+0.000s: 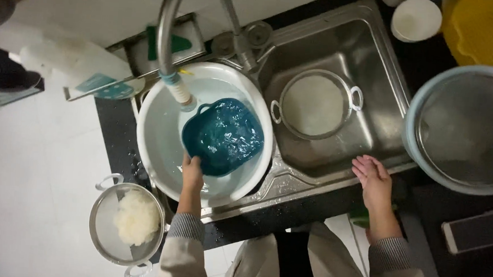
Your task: Washing and rinsing various kitchen utensils such as bowls and strainers in a sink.
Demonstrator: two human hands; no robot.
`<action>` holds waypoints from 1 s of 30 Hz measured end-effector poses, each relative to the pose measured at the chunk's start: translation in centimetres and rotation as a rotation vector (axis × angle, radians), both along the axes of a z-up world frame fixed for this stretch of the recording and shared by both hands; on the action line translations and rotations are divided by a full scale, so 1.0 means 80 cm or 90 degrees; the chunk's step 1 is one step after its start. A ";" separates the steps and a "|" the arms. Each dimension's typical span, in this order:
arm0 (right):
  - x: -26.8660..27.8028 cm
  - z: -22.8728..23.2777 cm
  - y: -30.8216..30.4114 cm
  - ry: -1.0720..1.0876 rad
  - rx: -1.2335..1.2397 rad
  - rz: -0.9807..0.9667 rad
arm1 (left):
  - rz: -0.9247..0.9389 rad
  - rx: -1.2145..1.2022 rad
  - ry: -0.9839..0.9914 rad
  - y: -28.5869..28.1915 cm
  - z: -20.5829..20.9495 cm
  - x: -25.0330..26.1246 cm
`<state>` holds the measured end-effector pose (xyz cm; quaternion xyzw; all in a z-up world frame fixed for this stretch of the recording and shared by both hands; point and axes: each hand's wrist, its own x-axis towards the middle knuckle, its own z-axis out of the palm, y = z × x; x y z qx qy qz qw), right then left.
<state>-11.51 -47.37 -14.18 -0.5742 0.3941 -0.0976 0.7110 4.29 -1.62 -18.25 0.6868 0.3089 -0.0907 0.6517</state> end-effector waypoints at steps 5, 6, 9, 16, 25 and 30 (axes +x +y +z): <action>0.004 -0.022 -0.012 0.022 0.094 -0.042 | 0.102 -0.086 -0.020 0.036 -0.094 -0.037; 0.004 -0.025 -0.013 0.022 0.094 -0.045 | 0.100 -0.086 -0.019 0.025 -0.074 -0.042; 0.008 -0.035 -0.018 0.009 0.158 -0.092 | 0.154 -0.085 -0.045 0.006 -0.018 -0.057; 0.012 -0.093 -0.047 -0.012 0.275 -0.127 | 0.102 -0.078 0.025 0.020 -0.031 -0.076; 0.044 -0.116 -0.052 0.004 0.342 -0.144 | 0.053 -0.117 0.002 -0.070 0.076 -0.048; 0.067 -0.173 -0.069 0.029 0.369 -0.146 | 0.022 -0.161 -0.059 -0.087 0.026 -0.037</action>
